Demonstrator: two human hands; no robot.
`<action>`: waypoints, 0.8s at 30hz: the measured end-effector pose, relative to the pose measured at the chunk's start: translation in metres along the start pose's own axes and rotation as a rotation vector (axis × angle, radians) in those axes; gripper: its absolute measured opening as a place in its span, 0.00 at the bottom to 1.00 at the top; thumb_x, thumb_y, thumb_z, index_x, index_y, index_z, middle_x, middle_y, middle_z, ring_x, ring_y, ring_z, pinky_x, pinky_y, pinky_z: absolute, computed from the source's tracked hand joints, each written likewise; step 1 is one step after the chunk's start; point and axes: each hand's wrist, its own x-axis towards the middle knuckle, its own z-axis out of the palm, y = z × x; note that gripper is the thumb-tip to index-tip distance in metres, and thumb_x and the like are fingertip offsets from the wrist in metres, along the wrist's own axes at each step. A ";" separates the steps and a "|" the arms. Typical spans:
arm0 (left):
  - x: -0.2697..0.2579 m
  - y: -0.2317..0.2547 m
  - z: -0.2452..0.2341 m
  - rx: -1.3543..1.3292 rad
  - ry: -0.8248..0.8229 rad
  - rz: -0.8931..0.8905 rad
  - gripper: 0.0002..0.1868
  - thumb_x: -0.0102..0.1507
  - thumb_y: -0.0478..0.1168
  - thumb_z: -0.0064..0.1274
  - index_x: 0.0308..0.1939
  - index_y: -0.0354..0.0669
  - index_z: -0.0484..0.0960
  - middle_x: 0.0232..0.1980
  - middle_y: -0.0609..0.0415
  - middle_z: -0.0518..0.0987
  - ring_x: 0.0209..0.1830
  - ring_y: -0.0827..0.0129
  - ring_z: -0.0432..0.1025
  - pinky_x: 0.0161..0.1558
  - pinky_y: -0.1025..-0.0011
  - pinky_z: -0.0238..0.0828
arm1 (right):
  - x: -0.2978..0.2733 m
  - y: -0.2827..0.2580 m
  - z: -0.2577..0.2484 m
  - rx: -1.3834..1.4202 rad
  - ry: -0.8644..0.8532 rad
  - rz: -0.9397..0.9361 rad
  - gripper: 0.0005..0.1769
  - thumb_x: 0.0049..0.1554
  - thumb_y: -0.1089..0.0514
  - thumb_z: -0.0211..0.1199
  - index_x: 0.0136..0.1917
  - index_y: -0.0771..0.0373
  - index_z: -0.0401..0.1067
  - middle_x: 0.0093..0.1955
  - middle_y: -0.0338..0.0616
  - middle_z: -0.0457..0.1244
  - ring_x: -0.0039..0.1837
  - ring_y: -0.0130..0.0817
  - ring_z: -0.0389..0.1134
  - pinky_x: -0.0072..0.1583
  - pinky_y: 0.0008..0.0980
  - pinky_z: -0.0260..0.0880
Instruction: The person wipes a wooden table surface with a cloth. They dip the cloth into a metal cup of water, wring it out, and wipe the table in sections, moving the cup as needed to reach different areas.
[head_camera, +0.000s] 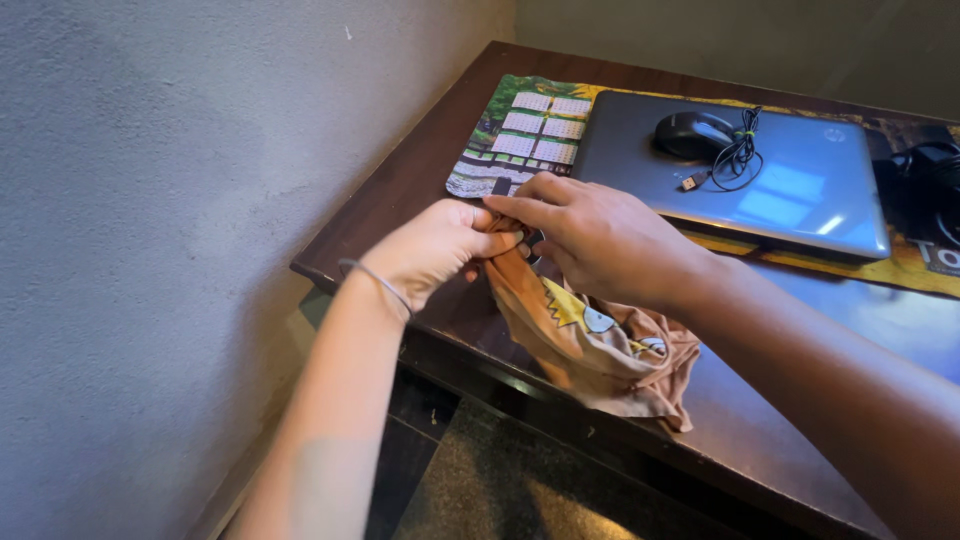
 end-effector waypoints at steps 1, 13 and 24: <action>0.002 0.005 -0.004 -0.009 -0.058 -0.020 0.09 0.64 0.40 0.59 0.43 0.40 0.88 0.35 0.61 0.83 0.29 0.81 0.70 0.30 0.80 0.63 | 0.001 0.002 -0.001 -0.054 -0.017 -0.014 0.30 0.49 0.65 0.60 0.67 0.60 0.70 0.57 0.50 0.65 0.57 0.52 0.67 0.56 0.47 0.67; 0.015 0.045 -0.010 0.746 -0.057 -0.001 0.12 0.61 0.42 0.63 0.38 0.36 0.89 0.31 0.50 0.84 0.28 0.69 0.77 0.34 0.70 0.73 | 0.017 0.028 0.015 -0.079 -0.185 0.078 0.11 0.61 0.54 0.57 0.54 0.60 0.75 0.51 0.49 0.65 0.56 0.50 0.68 0.57 0.47 0.67; -0.001 0.018 0.024 1.280 0.375 0.589 0.05 0.58 0.34 0.52 0.34 0.39 0.84 0.36 0.45 0.83 0.48 0.51 0.76 0.44 0.55 0.76 | 0.017 0.055 0.038 0.054 -0.252 0.261 0.13 0.59 0.54 0.56 0.51 0.60 0.77 0.51 0.45 0.69 0.57 0.46 0.70 0.58 0.46 0.68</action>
